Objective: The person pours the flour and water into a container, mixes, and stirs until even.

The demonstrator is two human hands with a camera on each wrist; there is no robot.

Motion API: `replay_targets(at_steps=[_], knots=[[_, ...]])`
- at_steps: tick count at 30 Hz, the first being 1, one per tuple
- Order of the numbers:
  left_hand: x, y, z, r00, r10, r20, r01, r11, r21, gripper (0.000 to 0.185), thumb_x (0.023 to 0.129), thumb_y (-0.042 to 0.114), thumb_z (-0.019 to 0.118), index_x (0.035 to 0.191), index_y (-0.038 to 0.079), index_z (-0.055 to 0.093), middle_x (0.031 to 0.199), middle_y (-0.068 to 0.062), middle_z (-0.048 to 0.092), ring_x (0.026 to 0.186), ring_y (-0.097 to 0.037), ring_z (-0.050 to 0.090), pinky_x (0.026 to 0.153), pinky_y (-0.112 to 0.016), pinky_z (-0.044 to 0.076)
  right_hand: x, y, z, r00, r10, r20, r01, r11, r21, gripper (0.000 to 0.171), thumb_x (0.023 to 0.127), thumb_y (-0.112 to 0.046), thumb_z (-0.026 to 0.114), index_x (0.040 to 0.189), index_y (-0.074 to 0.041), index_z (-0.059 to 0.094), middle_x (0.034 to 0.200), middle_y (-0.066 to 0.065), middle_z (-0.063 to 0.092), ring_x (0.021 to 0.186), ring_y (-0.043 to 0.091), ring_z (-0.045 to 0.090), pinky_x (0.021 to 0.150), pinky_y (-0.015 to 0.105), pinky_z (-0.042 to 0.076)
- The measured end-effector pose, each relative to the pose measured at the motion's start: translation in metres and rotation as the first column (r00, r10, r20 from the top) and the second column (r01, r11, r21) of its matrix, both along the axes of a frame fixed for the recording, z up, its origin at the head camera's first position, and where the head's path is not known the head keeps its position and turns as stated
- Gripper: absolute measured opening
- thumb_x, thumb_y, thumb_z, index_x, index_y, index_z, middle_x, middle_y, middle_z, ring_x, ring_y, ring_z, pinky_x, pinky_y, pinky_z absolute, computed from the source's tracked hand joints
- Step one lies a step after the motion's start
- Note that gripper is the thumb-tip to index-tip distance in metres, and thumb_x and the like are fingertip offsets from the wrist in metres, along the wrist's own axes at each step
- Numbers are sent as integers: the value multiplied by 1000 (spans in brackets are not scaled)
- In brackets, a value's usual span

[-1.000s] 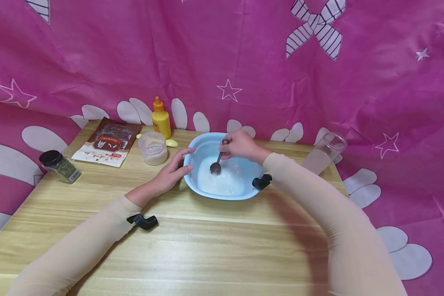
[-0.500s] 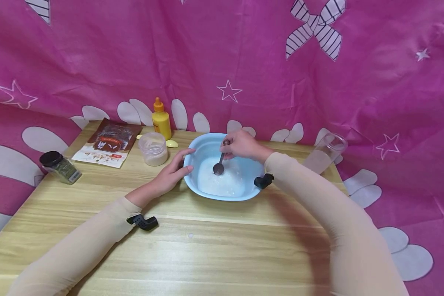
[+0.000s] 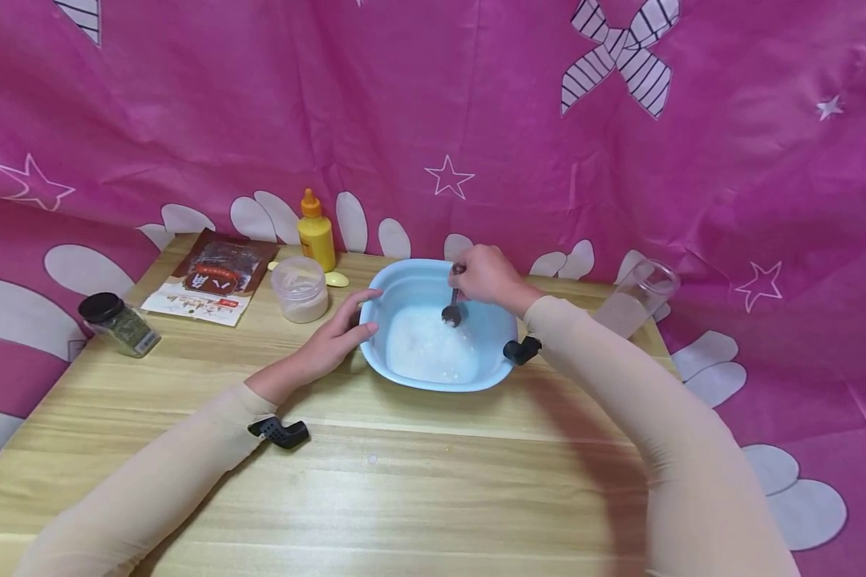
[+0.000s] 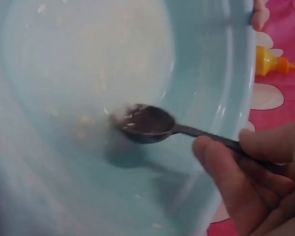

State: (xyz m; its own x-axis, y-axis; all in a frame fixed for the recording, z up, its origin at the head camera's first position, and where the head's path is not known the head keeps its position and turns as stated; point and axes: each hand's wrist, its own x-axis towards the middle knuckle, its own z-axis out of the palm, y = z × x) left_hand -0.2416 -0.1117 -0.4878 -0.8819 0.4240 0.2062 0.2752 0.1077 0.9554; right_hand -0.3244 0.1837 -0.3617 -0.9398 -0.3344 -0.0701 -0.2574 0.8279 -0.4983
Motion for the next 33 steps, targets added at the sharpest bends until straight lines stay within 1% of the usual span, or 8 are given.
replay_targets(at_steps=[4,8,14,17,20,25,28,33], knots=[[0,0,-1,1000,5,-3,-5,1000,-3,58,116,23,58,170,18,37,179,-18,31,159,-45,41,128,-59,40,2,0,2,999,27,-45,-25,998,61,12,106,-15,75,104,-5,81,82,6,76,81,20,75,74,34,59],[-1,2,0,1000,9,-4,-9,1000,-5,58,116,23,59,169,18,37,178,-18,33,158,-45,43,127,-59,42,1,-1,-2,995,71,-73,-69,997,35,13,106,-14,76,110,-5,84,90,5,78,85,20,75,77,33,62],[-1,0,-1,1000,-2,-8,2,1000,12,58,116,21,58,170,15,36,179,-20,31,159,-45,42,127,-58,42,1,-4,-3,976,218,-13,-219,974,-66,7,104,-11,80,106,-7,86,90,3,82,85,17,80,81,32,65],[-2,0,-1,1000,-9,-12,9,1000,13,58,116,22,57,170,15,36,179,-19,31,158,-45,43,126,-58,43,3,-4,-1,962,270,34,-266,960,-92,5,103,-8,82,103,-5,85,90,4,83,84,18,82,81,32,68],[-2,0,-1,1000,-9,-13,9,1000,10,58,116,23,58,170,15,36,178,-18,31,158,-45,43,126,-59,43,3,-4,-1,968,251,20,-250,967,-55,7,104,-8,79,104,-2,84,89,5,82,82,18,83,78,31,68],[-2,1,-1,1000,-5,-6,5,1000,7,58,116,22,59,169,17,37,178,-18,32,158,-45,43,126,-59,43,1,-4,-3,989,131,-70,-128,991,49,11,107,-14,75,109,-5,81,89,4,79,81,17,77,73,32,62],[-3,1,-2,1000,-10,-5,10,1000,12,58,116,21,58,169,16,36,179,-19,31,159,-45,42,127,-58,42,1,-6,-5,992,105,-74,-103,994,23,11,107,-14,77,112,-5,82,95,6,80,86,19,78,79,33,66],[-3,1,-3,1000,-19,-3,19,1000,16,58,117,21,57,170,15,35,180,-19,29,160,-45,39,127,-59,42,2,-13,-9,985,145,-88,-150,988,-43,13,105,-14,80,114,-6,84,98,6,82,91,19,81,86,35,68]])
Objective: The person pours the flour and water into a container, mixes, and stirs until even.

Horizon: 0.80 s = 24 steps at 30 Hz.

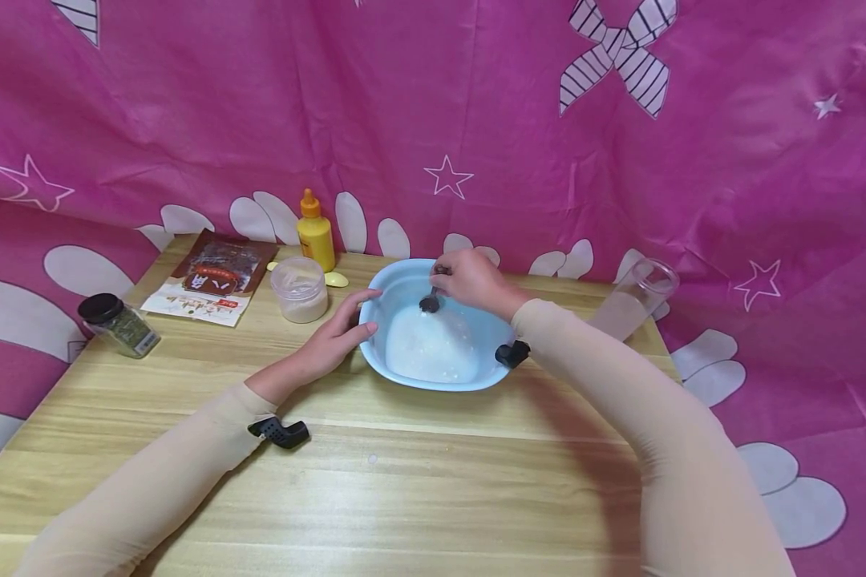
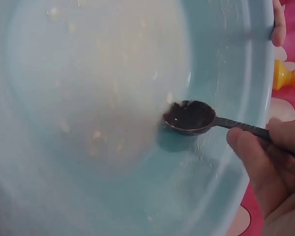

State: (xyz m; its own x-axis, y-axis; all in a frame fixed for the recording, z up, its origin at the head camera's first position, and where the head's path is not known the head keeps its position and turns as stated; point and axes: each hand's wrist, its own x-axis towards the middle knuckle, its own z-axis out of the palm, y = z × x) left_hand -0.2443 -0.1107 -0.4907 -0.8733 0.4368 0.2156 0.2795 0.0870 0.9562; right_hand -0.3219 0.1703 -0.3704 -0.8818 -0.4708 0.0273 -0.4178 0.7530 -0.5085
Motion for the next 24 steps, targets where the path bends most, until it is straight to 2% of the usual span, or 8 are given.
replay_targets(at_steps=[5,9,13,19,24], knots=[[0,0,0,1000,0,4,0,1000,-10,59,117,23,57,170,14,34,181,-15,27,162,-44,38,128,-58,39,2,-5,-2,999,24,35,-22,998,-51,12,105,-13,81,113,-5,83,98,5,82,91,19,83,89,36,68],[0,0,0,1000,3,-1,-3,1000,-11,60,117,23,57,170,12,34,181,-14,27,162,-44,38,129,-58,38,3,-6,1,998,-34,46,38,996,-85,9,106,-12,79,109,-4,81,96,7,81,87,20,83,85,36,69],[0,1,1,1000,8,-1,-8,1000,-17,59,116,25,58,170,15,35,181,-14,28,161,-44,39,129,-59,38,3,-5,5,993,-73,88,82,991,-102,7,106,-11,76,106,-3,78,94,10,79,85,21,83,83,36,69],[1,0,3,1000,13,1,-13,1000,-25,58,116,25,58,170,18,36,181,-14,28,161,-44,38,129,-59,37,-2,2,0,990,-90,108,94,995,-38,10,107,-11,75,107,-2,78,92,10,78,85,21,83,82,34,69],[3,1,5,1000,14,7,-14,1000,-18,58,117,24,58,170,17,36,180,-16,28,161,-45,39,129,-59,38,-2,10,2,990,-135,46,133,989,58,14,108,-14,72,110,-1,78,97,11,78,82,19,80,76,34,66]])
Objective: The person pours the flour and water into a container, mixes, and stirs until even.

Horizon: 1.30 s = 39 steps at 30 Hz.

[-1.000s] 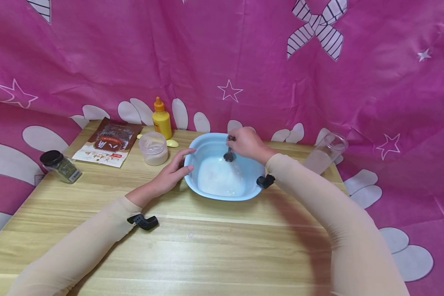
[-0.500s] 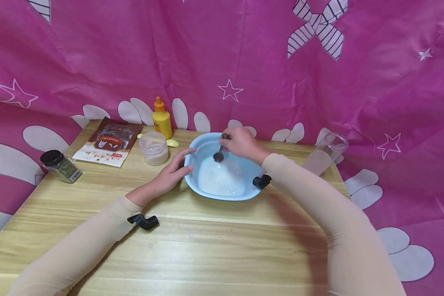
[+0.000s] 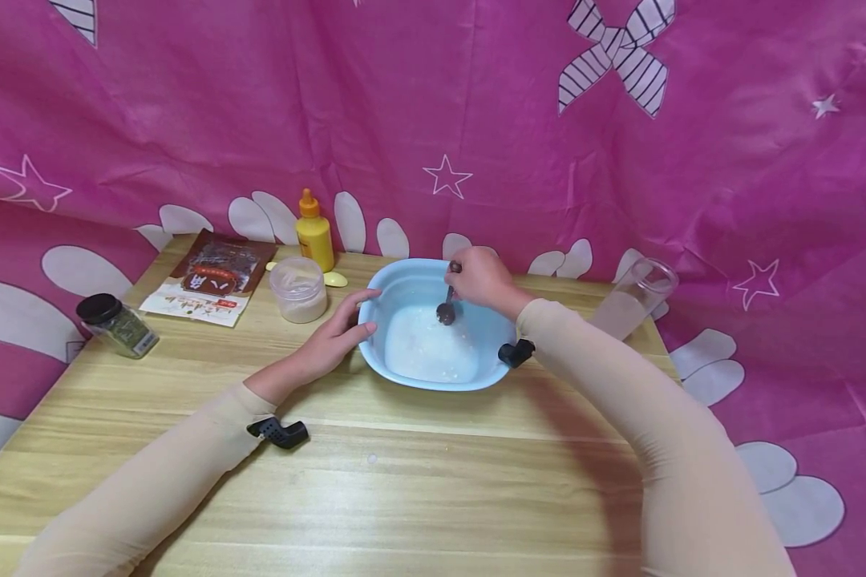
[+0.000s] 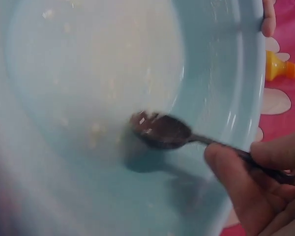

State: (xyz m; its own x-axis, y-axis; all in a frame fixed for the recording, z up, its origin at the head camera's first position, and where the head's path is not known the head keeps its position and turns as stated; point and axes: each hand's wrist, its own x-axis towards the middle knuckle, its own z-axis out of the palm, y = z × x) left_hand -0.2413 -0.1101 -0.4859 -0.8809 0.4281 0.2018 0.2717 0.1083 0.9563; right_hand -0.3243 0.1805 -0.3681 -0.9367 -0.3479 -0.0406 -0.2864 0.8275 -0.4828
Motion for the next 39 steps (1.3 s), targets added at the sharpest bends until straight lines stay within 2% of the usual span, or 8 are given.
replay_targets(at_steps=[4,9,12,19,21,26,34,39], knots=[[-1,0,-1,1000,-4,-4,4,1000,2,57,117,23,57,170,16,36,181,-16,28,162,-45,37,130,-59,36,2,6,5,998,48,50,-48,999,10,13,106,-10,73,106,2,78,95,13,75,77,19,81,73,31,66],[-1,0,-2,1000,-4,-5,4,1000,2,57,117,24,58,170,17,36,180,-16,28,161,-45,39,130,-59,37,2,8,3,950,152,273,-99,975,-198,11,105,-6,77,106,5,79,96,18,79,86,25,84,80,36,70],[-1,0,-1,1000,-3,-7,3,1000,2,58,116,24,58,169,17,36,180,-17,29,160,-45,40,129,-59,39,0,10,1,960,122,253,-58,967,-248,11,105,-8,78,108,2,80,102,15,78,91,26,84,83,36,70],[-3,0,-4,1000,5,-11,-5,1000,-3,57,117,23,57,170,17,36,179,-19,31,159,-46,41,128,-60,39,-2,17,5,999,36,9,-37,998,50,9,106,-14,76,103,-5,78,92,8,77,81,18,78,79,34,63],[-2,0,-4,1000,3,-12,-3,1000,0,57,117,22,57,170,17,36,178,-20,32,158,-46,43,127,-60,41,0,17,7,995,72,64,-77,994,73,9,105,-12,77,103,-4,78,89,8,75,79,19,78,78,34,65],[-2,-1,-3,1000,2,-11,-2,1000,7,58,116,21,57,170,15,36,178,-19,31,159,-46,41,128,-59,40,3,14,8,940,173,293,-138,981,-135,10,104,-7,79,108,2,80,97,15,80,88,26,84,82,36,70],[-2,-1,-3,1000,0,-7,0,1000,12,57,116,21,58,170,16,37,179,-19,31,160,-45,41,128,-59,39,-1,21,10,991,114,67,-113,993,-18,9,105,-11,79,100,-3,79,95,9,79,81,19,83,77,30,67],[-3,-1,-6,1000,-2,-10,2,1000,10,57,117,22,57,170,17,36,181,-17,28,161,-45,38,130,-59,37,1,25,13,952,188,243,-197,980,10,9,103,-10,79,105,-1,81,93,10,79,81,21,82,78,33,69]])
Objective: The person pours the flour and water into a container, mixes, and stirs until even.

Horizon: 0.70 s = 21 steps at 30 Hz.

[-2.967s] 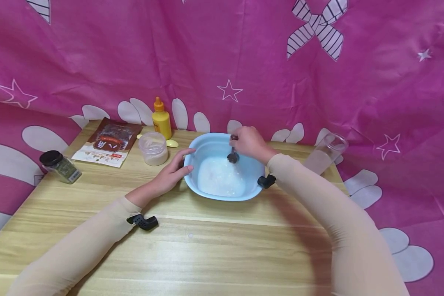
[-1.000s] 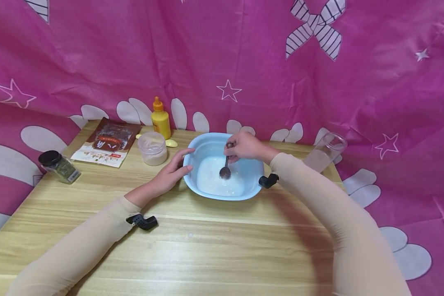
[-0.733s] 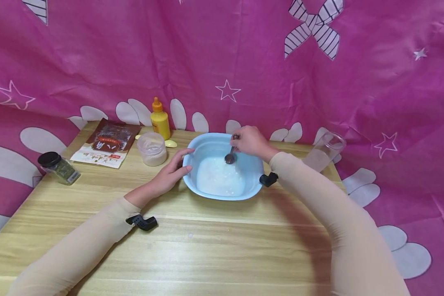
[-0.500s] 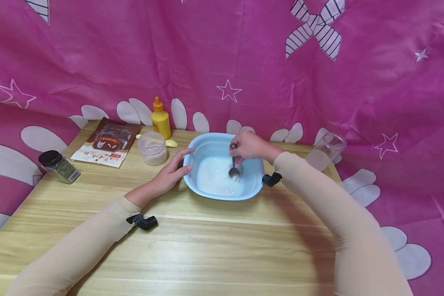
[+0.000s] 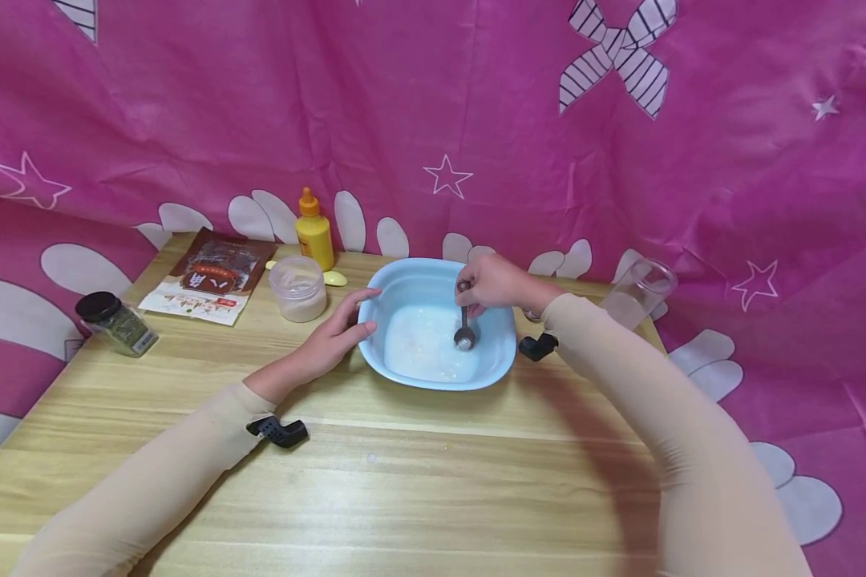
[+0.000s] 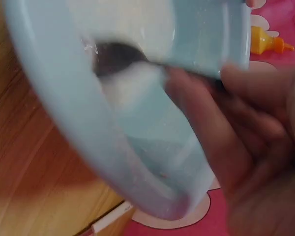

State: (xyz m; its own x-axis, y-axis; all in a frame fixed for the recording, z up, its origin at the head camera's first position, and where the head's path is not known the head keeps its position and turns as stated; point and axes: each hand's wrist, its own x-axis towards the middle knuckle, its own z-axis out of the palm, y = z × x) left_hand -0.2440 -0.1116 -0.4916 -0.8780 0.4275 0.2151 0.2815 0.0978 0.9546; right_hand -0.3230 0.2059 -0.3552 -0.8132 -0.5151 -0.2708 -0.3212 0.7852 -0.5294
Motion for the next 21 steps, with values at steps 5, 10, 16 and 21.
replay_targets(at_steps=[5,10,16,21], knots=[[-1,0,-1,1000,5,8,-5,1000,-2,58,117,25,58,170,18,36,180,-15,28,161,-44,38,130,-58,37,4,-2,-1,978,65,200,-49,995,-85,12,104,-9,80,111,2,80,97,13,80,90,27,83,84,38,70],[-2,0,-1,1000,3,10,-3,1000,-2,58,117,25,58,170,18,36,180,-15,29,161,-44,40,128,-58,39,0,-2,-2,1000,29,-6,-29,997,-74,7,104,-10,80,106,-4,81,96,7,80,87,21,83,81,33,69],[-1,1,0,1000,6,7,-6,1000,-15,58,117,26,58,170,20,37,180,-15,28,160,-45,40,128,-59,40,0,4,0,985,42,-165,-33,998,53,6,103,-12,81,101,-7,82,93,4,79,80,15,81,81,35,67],[0,0,1,1000,10,6,-10,1000,-21,58,117,28,58,170,21,36,181,-15,28,160,-45,39,129,-60,38,9,-2,-1,993,96,66,-97,995,6,5,103,-9,79,103,-4,81,91,6,79,81,21,82,79,36,70]])
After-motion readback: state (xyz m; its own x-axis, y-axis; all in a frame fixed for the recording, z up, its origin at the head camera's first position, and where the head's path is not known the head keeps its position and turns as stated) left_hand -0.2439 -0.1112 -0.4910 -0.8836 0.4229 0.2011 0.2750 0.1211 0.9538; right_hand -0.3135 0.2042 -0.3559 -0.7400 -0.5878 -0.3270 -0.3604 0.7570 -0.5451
